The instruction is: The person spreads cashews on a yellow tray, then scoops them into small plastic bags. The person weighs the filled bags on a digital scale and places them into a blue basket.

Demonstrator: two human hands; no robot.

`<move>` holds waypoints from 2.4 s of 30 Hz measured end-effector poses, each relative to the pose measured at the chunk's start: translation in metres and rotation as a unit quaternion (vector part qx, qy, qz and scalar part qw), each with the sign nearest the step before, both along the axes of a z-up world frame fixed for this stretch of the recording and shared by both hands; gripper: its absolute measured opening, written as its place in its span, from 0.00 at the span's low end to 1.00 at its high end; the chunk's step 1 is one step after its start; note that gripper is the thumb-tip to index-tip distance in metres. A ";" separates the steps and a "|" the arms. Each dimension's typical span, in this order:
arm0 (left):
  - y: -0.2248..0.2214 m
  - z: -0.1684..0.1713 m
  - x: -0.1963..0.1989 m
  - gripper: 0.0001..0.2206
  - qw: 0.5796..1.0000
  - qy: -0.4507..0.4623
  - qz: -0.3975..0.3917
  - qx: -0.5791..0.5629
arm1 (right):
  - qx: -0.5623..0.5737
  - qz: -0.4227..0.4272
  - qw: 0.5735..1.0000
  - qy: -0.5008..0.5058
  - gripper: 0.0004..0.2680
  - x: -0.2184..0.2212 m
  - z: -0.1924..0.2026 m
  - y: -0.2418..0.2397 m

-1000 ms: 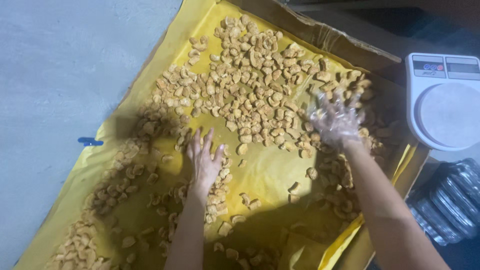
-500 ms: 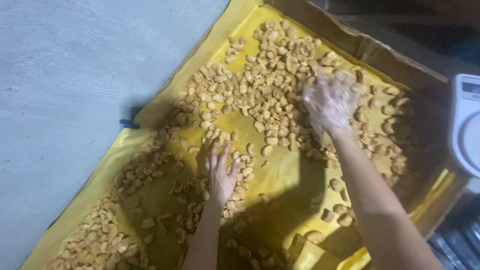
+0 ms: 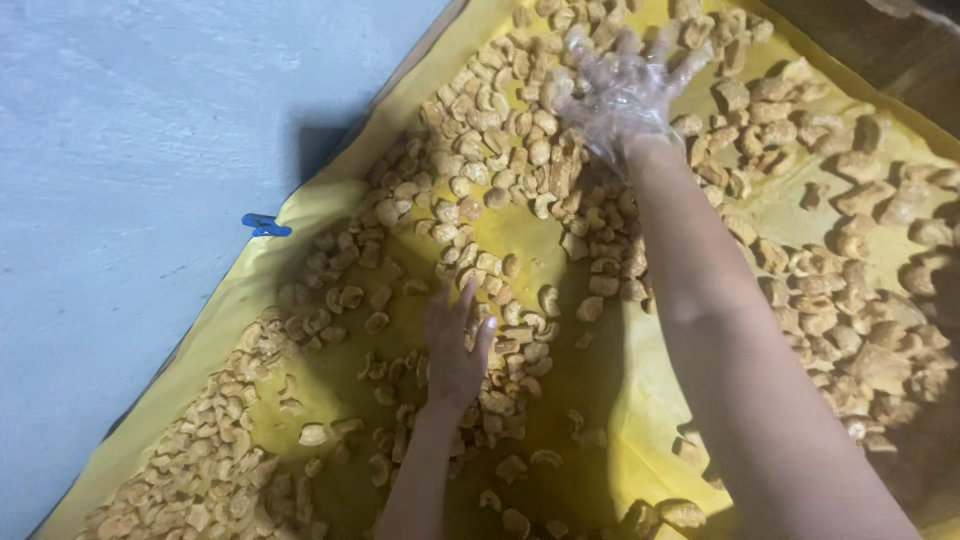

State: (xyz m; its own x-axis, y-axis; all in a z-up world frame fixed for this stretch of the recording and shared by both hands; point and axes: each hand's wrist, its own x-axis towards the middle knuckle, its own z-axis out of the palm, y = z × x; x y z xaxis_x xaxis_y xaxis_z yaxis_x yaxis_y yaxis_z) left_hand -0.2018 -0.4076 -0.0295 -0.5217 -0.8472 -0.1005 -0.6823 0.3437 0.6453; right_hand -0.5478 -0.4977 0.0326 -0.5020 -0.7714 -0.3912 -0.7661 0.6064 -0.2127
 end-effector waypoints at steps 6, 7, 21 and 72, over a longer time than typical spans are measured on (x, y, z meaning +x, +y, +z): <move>0.018 -0.008 0.018 0.26 0.996 -0.030 0.011 -0.086 | -0.101 -0.112 0.989 -0.012 0.35 0.009 -0.012 0.083; 0.025 -0.014 0.021 0.27 0.995 -0.034 0.019 -0.089 | -0.199 -0.011 0.969 0.148 0.34 0.033 -0.018 0.111; 0.074 0.040 0.106 0.31 0.873 0.353 0.336 -0.012 | -0.167 0.297 0.933 -0.118 0.23 0.342 0.041 0.191; 0.308 0.049 0.435 0.19 0.933 0.079 -0.141 0.323 | -0.226 0.365 0.580 0.692 0.16 0.562 0.023 0.452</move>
State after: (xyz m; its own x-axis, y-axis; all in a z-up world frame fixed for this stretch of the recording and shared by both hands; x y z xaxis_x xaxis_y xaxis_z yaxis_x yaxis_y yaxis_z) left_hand 0.2332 -0.0995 0.0197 -0.7656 -0.4635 -0.4461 -0.5033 -0.0003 0.8641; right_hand 0.0146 -0.0458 0.0559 0.4308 -0.8433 0.3214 -0.4104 0.1341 0.9020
